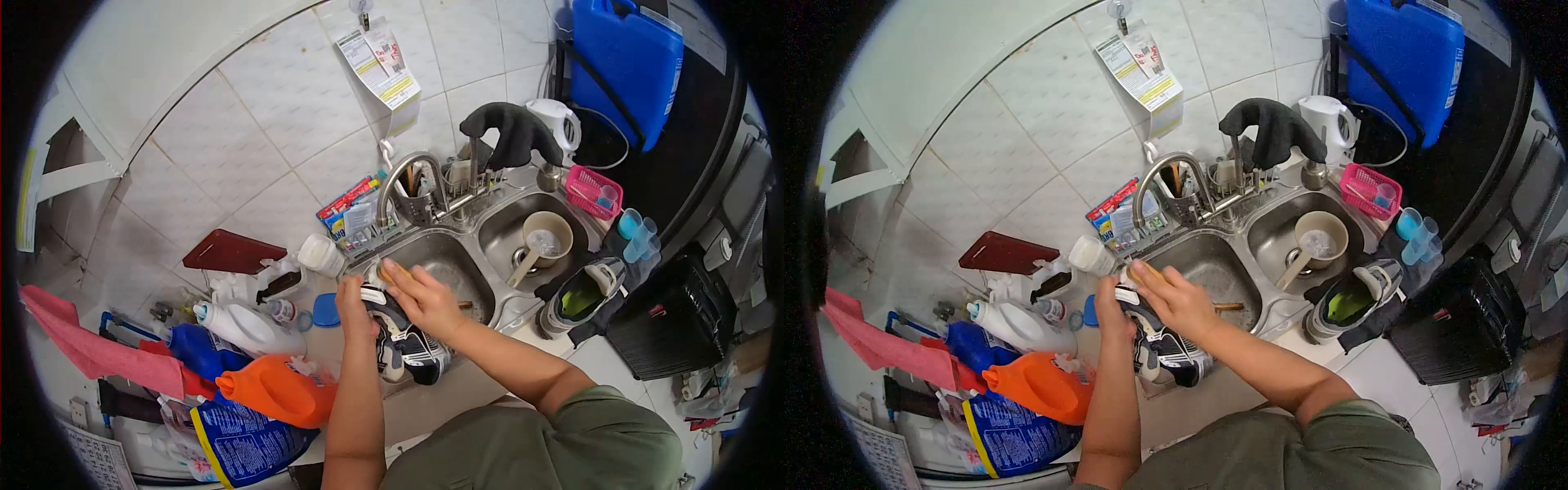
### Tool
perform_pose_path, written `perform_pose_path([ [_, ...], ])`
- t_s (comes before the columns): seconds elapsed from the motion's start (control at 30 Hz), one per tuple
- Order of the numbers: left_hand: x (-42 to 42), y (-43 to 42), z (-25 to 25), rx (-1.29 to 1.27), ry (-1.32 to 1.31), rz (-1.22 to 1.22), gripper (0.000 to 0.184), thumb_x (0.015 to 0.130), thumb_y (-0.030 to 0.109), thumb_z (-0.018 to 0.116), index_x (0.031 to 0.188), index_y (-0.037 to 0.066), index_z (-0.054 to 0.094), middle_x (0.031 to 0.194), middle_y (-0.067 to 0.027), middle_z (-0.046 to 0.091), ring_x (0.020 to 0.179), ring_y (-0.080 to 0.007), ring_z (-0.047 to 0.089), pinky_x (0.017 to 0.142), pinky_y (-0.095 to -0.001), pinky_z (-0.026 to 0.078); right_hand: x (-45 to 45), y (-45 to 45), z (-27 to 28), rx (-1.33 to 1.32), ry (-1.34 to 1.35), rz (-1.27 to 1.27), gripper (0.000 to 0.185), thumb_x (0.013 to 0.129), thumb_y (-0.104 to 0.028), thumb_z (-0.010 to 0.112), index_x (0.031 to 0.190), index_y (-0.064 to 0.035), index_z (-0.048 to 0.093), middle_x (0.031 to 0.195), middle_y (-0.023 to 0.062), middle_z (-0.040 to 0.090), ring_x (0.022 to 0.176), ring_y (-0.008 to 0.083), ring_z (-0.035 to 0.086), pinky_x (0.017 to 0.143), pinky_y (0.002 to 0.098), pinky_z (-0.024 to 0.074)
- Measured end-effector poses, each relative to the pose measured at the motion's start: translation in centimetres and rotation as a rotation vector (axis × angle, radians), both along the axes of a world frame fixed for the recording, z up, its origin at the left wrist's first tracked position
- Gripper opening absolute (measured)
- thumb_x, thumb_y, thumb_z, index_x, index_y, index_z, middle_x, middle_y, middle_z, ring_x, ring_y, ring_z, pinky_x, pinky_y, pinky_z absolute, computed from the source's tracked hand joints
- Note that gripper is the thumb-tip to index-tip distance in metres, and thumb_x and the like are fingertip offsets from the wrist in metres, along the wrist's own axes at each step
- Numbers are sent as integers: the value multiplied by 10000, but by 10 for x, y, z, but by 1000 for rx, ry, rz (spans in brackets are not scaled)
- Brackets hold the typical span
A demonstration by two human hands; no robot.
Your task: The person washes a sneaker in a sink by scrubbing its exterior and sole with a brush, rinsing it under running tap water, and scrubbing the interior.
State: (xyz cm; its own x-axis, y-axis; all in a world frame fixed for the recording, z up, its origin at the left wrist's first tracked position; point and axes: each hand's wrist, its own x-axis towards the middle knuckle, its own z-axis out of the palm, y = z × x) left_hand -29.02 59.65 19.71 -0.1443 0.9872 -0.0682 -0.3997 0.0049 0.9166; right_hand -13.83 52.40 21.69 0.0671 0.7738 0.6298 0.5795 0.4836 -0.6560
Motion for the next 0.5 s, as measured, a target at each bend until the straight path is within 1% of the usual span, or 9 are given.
perform_pose_path([
  [0.03,1,-2,5,-38,2,9,116,851,207,611,816,107,563,770,12,536,717,-130,542,634,-322,438,-1,0,-4,34,-6,-10,494,894,-91,687,1374,-86,568,923,134,636,709,277,637,634,345,514],
  [0.13,-15,8,-17,-99,-134,69,98,846,196,603,824,108,567,773,7,536,706,-131,536,629,-324,435,13,-41,-80,70,-11,48,476,906,-114,679,1370,-109,573,896,109,621,690,271,624,610,356,505],
  [0.17,-15,8,-15,-117,-187,71,90,840,187,595,814,109,558,762,1,523,697,-136,533,629,-328,438,15,-46,-86,182,69,81,469,911,-137,679,1368,-122,574,866,106,599,675,269,615,594,364,499],
  [0.27,-8,7,-14,-78,-146,27,109,836,195,598,794,108,547,752,-3,510,692,-147,539,629,-332,444,5,-25,-44,27,11,7,479,912,-221,667,1379,-182,567,876,60,611,632,271,613,557,379,526],
  [0.3,-8,8,-14,-90,-121,29,128,834,208,601,771,117,536,742,0,501,680,-154,542,628,-336,449,0,-6,-30,93,-14,-33,481,910,-228,668,1380,-215,566,864,53,606,622,267,606,554,376,526],
  [0.4,-16,6,-12,-136,-127,68,137,830,218,605,760,122,537,745,3,508,677,-159,543,626,-335,451,3,-23,-49,35,-97,-33,484,909,-216,666,1381,-249,564,824,53,576,603,270,591,567,362,537],
  [0.43,-20,7,-16,-131,-139,64,145,841,237,608,765,128,549,733,5,531,668,-159,558,621,-335,460,10,-40,-67,122,-24,1,494,911,-208,662,1391,-256,557,897,45,619,619,256,593,579,354,552],
  [0.5,-29,12,-27,-153,-180,53,157,848,272,615,805,126,573,742,-16,588,677,-185,600,633,-357,495,50,-82,-94,-210,-152,28,495,910,-201,659,1393,-245,555,1012,41,651,649,240,602,591,351,561],
])
